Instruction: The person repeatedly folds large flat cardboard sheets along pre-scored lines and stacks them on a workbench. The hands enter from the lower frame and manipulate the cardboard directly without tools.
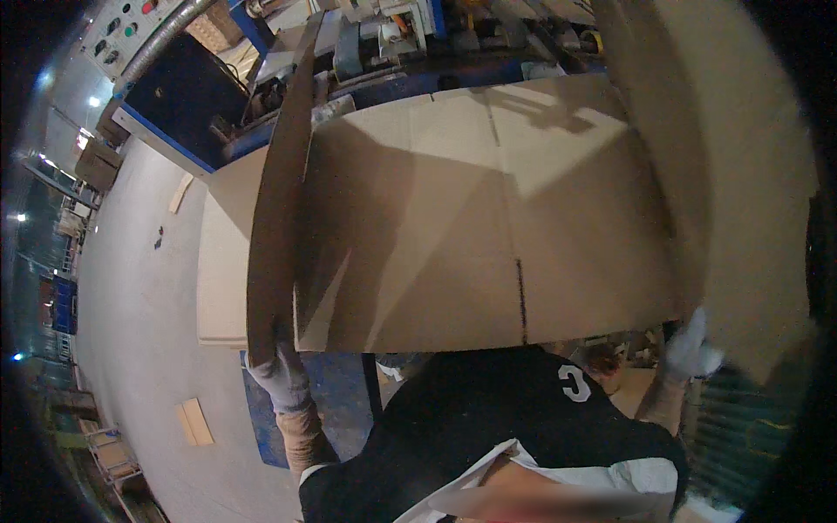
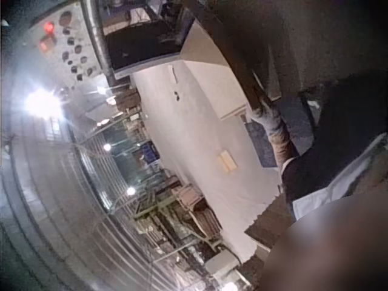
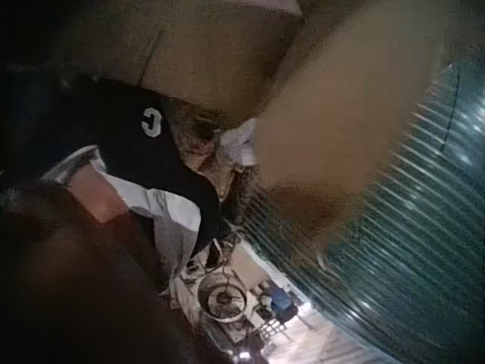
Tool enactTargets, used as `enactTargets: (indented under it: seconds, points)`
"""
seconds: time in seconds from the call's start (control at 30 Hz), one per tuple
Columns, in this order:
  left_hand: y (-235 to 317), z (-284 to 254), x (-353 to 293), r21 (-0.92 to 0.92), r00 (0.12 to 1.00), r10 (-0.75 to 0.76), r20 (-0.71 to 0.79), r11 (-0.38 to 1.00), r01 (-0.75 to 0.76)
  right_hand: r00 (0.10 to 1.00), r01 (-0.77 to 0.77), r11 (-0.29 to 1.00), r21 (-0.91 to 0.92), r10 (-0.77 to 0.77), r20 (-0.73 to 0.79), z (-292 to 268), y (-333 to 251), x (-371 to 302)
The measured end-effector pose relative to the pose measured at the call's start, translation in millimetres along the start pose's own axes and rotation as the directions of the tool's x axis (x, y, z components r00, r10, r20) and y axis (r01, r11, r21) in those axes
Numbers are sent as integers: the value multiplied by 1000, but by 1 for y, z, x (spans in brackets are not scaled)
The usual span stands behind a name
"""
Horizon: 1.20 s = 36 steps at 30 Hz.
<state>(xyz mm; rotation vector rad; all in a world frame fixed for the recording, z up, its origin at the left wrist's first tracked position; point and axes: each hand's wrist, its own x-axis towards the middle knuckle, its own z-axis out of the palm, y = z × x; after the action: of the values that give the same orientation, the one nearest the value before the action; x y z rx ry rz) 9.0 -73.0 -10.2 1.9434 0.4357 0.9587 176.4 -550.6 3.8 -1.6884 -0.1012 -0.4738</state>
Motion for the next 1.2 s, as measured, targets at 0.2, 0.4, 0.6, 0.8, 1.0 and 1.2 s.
enactTargets:
  seconds: [0.2, 0.4, 0.6, 0.8, 1.0, 1.2]
  points:
    - [0, 66, 2, 430, 734, 217, 643, 691, -581, 330, 877, 419, -236, -167, 929, 42, 19, 15]
    - [5, 69, 17, 417, 746, 198, 636, 725, -548, 266, 916, 394, -75, -456, 849, 62, 48, 42]
    - [8, 70, 16, 337, 734, 257, 629, 760, -556, 120, 945, 324, -40, -232, 965, 64, 45, 47]
    - [-13, 95, 15, 404, 576, 124, 808, 595, -695, 125, 941, 339, 8, -368, 921, 71, 65, 52]
    - [-40, 100, 49, 368, 565, 320, 760, 506, -781, 174, 917, 388, -90, -186, 967, 95, 73, 92]
    - [-70, 118, 121, 310, 605, 492, 626, 556, -772, 88, 941, 339, 16, -290, 953, 150, 74, 124]
